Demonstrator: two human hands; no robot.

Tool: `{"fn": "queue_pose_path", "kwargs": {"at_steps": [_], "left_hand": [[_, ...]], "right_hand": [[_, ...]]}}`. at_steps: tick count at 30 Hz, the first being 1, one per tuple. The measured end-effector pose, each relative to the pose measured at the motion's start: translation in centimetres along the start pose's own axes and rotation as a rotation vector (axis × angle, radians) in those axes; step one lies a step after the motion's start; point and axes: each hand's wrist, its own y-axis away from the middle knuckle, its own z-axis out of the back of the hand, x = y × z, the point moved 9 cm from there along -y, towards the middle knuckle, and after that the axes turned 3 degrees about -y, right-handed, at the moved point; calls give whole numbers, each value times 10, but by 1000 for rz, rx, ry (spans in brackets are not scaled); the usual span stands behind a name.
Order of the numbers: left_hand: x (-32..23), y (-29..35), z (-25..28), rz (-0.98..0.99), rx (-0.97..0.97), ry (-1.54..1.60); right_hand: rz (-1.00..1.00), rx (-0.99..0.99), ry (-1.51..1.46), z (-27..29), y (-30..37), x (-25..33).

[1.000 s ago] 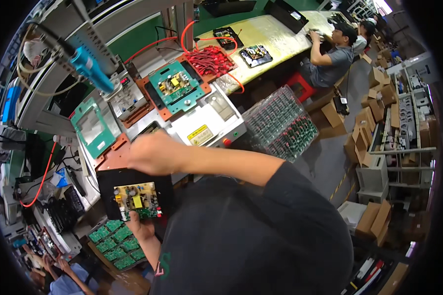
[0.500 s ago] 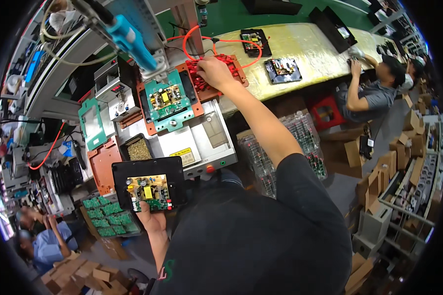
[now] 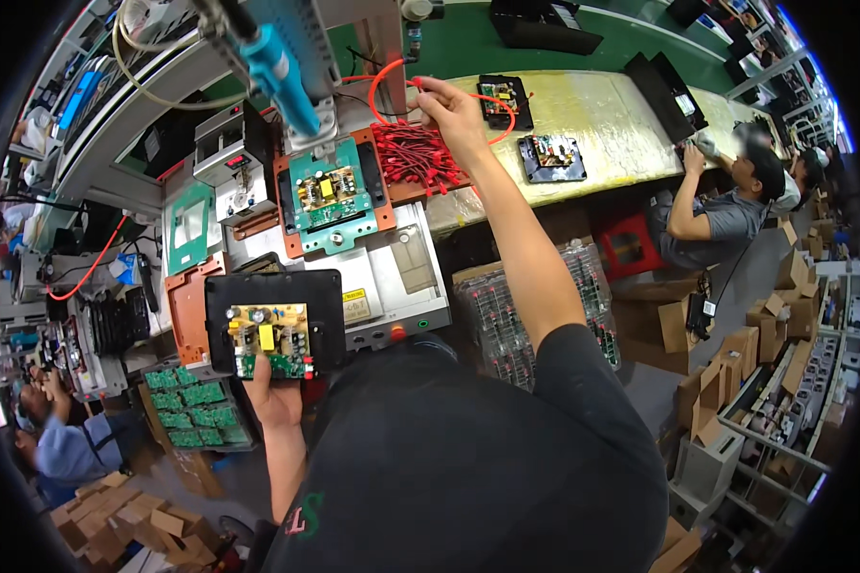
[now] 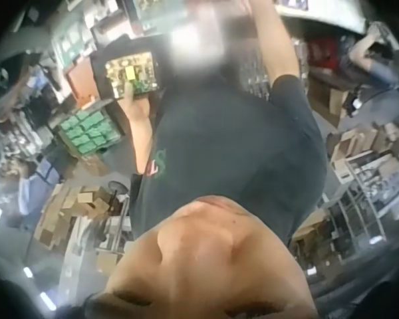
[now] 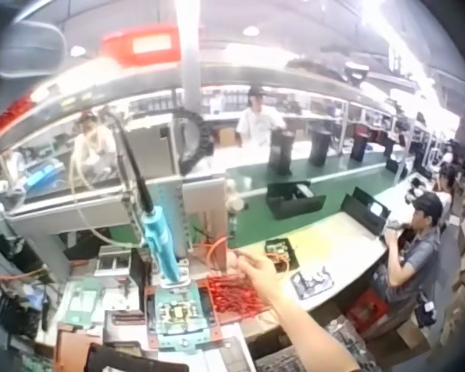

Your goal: Assembling electronic components and printed circuit boards into housings at a factory station.

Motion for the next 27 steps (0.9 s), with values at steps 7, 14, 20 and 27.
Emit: {"fn": "queue_pose_path", "kwargs": {"at_steps": [7, 14, 20, 27], "left_hand": [[-23, -30, -25, -127, -78, -154], [-40, -26, -34, -253, -39, -470], [-52, -17, -44, -345, -114, -552], [-54, -12, -43, -359, -96, -640]], "right_hand": [[99, 272, 583, -122, 138, 80], [444, 397, 753, -195, 196, 97], [536, 385, 888, -202, 199, 90], [623, 408, 865, -209, 204, 89]]}}
